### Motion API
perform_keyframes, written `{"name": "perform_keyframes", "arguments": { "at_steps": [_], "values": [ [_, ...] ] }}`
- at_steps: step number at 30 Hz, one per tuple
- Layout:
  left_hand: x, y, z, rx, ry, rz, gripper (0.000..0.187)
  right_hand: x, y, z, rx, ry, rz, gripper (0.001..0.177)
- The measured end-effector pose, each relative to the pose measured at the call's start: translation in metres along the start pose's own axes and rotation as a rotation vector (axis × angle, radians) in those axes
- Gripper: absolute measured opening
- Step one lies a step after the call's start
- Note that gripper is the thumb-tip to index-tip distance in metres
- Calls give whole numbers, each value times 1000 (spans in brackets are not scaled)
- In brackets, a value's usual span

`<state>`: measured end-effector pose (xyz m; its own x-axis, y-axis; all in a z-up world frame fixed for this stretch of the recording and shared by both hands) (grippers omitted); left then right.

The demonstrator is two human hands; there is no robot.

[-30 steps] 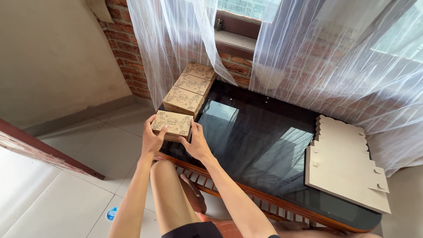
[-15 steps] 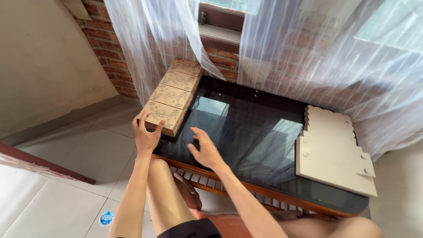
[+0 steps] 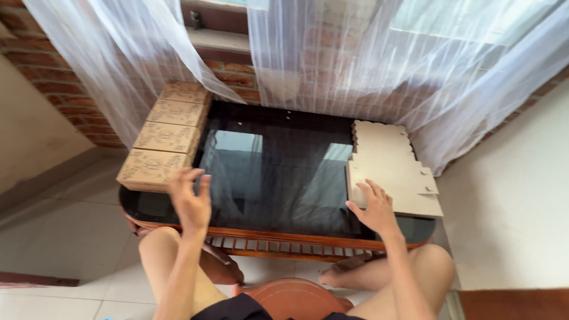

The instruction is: Folding flat cardboard sheets into small boxes and stacking them on a table.

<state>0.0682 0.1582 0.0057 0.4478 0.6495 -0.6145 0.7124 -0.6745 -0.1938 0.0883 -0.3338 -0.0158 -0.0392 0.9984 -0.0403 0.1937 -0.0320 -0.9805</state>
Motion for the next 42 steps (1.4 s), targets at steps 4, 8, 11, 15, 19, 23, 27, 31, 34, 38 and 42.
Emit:
{"name": "perform_keyframes", "arguments": {
  "at_steps": [4, 8, 11, 15, 19, 23, 27, 31, 34, 38, 42],
  "values": [
    [-31, 66, 54, 251, -391, 551, 21, -31, -20, 8, 162, 12, 14, 71],
    [-22, 103, 105, 425, -198, 150, 53, -42, -19, 12, 219, -25, -89, 61],
    [-31, 100, 106, 423, -159, 101, 56, -50, -10, 12, 157, -30, -254, 53],
    [-32, 89, 99, 435, -166, 137, 52, -58, 3, 16, 13, 12, -496, 40],
    [-36, 75, 83, 423, -171, 93, 46, -56, 17, 18, -95, 5, -516, 29],
    [-32, 64, 70, 371, -377, 168, 41, -68, 39, 17, -293, 63, -370, 31],
    [-31, 66, 74, 424, -438, 119, 37, -65, 46, 22, -343, 78, -213, 22],
    [-25, 72, 84, 462, -343, 19, 39, -42, 21, 27, -299, 11, -150, 27],
    [-24, 70, 85, 440, -355, 43, 39, -52, 31, 27, -320, 48, -72, 27],
    [-24, 69, 83, 428, -357, 47, 42, -66, 37, 27, -446, 120, -15, 16],
    [-28, 70, 82, 413, -339, 29, 43, -73, 24, 32, -568, 198, -9, 11]
  ]
}}
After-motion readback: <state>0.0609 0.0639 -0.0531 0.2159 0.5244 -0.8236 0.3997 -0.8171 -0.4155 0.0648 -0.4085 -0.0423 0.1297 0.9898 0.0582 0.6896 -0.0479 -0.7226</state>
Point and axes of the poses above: each hand's wrist, its own z-axis away from the middle knuckle, its own y-axis out of the palm, x = y × z, the point moved 3 cm from there along -z, towards the middle knuckle, and after that the axes turned 15 degrees about z, right-handed, at the moved point
